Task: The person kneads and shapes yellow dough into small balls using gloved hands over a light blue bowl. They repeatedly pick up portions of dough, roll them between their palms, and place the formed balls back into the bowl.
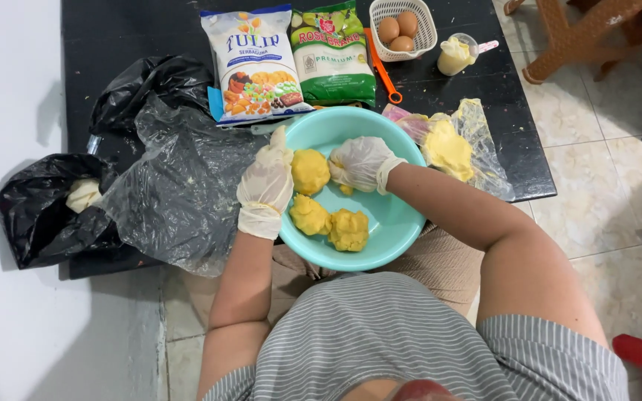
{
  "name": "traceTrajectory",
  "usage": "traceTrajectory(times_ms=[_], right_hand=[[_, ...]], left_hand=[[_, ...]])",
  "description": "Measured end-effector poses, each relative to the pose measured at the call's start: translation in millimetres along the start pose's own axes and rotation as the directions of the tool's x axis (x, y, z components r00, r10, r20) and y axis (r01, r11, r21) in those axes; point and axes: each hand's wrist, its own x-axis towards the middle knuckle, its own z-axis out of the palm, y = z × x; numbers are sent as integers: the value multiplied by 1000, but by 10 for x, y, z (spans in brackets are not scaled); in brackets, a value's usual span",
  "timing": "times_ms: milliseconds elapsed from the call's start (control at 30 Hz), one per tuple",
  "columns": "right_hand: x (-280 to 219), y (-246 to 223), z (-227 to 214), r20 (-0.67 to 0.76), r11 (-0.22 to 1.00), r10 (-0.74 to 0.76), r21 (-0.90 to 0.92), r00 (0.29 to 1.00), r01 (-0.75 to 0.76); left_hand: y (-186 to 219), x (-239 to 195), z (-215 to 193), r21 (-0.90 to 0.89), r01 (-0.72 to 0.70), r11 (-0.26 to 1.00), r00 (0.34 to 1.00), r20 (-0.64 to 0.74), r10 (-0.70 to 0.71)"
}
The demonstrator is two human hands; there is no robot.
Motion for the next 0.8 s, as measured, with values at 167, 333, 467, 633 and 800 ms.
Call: traceTrajectory(times_ms=[167, 333, 467, 633, 800], right_hand=[[-137, 27, 203, -246, 971, -117, -232, 962, 59], [-393, 181, 380, -366, 949, -235, -286, 900, 132], [-616, 340, 541, -248, 961, -216, -224, 945, 161], [-771, 675, 595, -174, 975, -146, -193, 974, 112], [-719, 657, 638, -38, 957, -248, -163, 968, 239]], left_hand=[[-116, 16, 270, 35, -69, 997, 976, -207, 74], [-175, 91, 468, 25, -39, 999, 977, -210, 43], [-154, 110, 366, -57, 15, 998, 993, -112, -21], [-70, 69, 185, -187, 88, 978, 996, 26, -85], [3, 24, 104, -135, 59, 989, 995, -70, -69]])
